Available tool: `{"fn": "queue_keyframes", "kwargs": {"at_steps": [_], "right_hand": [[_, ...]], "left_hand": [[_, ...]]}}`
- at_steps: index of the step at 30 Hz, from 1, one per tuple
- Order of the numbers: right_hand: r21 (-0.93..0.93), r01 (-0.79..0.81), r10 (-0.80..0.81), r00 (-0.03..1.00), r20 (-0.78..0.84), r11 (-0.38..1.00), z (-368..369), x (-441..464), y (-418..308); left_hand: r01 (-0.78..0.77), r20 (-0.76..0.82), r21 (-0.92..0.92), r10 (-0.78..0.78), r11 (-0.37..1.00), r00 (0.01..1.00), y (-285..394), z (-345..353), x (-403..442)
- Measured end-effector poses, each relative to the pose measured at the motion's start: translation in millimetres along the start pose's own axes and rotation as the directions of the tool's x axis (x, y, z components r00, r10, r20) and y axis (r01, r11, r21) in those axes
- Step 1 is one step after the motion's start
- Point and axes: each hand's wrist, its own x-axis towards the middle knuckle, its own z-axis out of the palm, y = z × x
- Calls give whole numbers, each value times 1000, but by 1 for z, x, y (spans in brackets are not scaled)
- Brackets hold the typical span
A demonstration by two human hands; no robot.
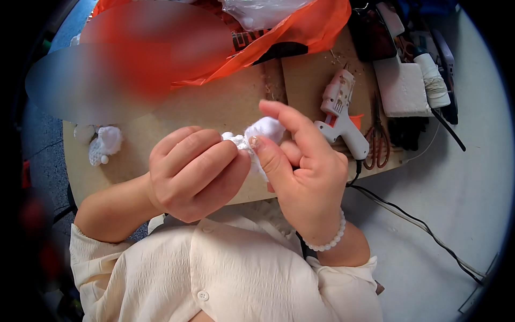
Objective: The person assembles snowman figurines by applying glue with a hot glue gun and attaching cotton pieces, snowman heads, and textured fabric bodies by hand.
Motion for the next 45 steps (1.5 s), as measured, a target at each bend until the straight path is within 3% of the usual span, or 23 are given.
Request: {"fn": "queue_keyframes", "kwargs": {"at_steps": [4,8,13,16,19,21,22,25,27,28,29,30,33,34,37,40,43,44,45], "right_hand": [[100,-144,137,988,66,985,-3,3,-5],[98,-79,74,996,54,992,-5,4,-2],[126,-16,10,998,55,992,-10,4,5],[89,-104,95,991,97,991,-20,0,-3],[236,-147,117,984,135,961,-28,-4,-4],[559,57,-185,967,174,827,-37,-5,1],[711,167,-324,942,89,683,-29,-3,-2],[569,423,-553,831,67,705,-47,17,14],[19,350,-347,933,-96,936,-54,12,17],[-361,339,-376,926,-36,869,-64,14,23],[-686,298,-382,924,31,664,-77,18,34],[-906,232,-362,927,97,353,-86,22,43],[-902,201,-195,972,134,382,-101,17,56],[-882,225,-225,964,141,414,-98,15,59],[-928,205,-303,947,107,311,-88,15,62],[-935,192,-353,932,79,298,-83,19,67],[-933,119,-394,919,-27,340,-83,19,66],[-923,154,-461,887,-28,353,-86,18,66],[-866,217,-440,898,-5,451,-91,15,63]], "left_hand": [[-6,10,-17,6,1000,1000,0,-1,0],[3,-67,-17,-4,1000,998,0,5,-1],[16,-15,-31,-17,999,1000,-1,1,3],[40,-4,-46,-40,998,999,-5,0,2],[86,15,-85,-85,993,996,-4,0,2],[237,106,-175,-221,956,970,-5,-3,2],[313,157,-214,-284,925,946,-6,-4,2],[589,220,-308,-546,747,808,-1,0,-1],[683,281,-338,-623,648,730,0,-2,-2],[699,295,-350,-635,623,714,-1,-2,-1],[715,309,-361,-647,598,697,-1,-3,-1],[701,290,-367,-640,612,711,-1,-3,-1],[651,232,-379,-614,658,755,-2,-2,-1],[628,211,-382,-598,677,773,-2,-1,0],[562,161,-373,-545,738,823,-4,-1,2],[533,172,-382,-508,756,844,-5,-2,1],[491,152,-375,-470,786,870,-8,-2,-1],[471,135,-368,-455,802,880,-9,-2,-1],[457,124,-356,-444,815,888,-10,-2,-1]]}}
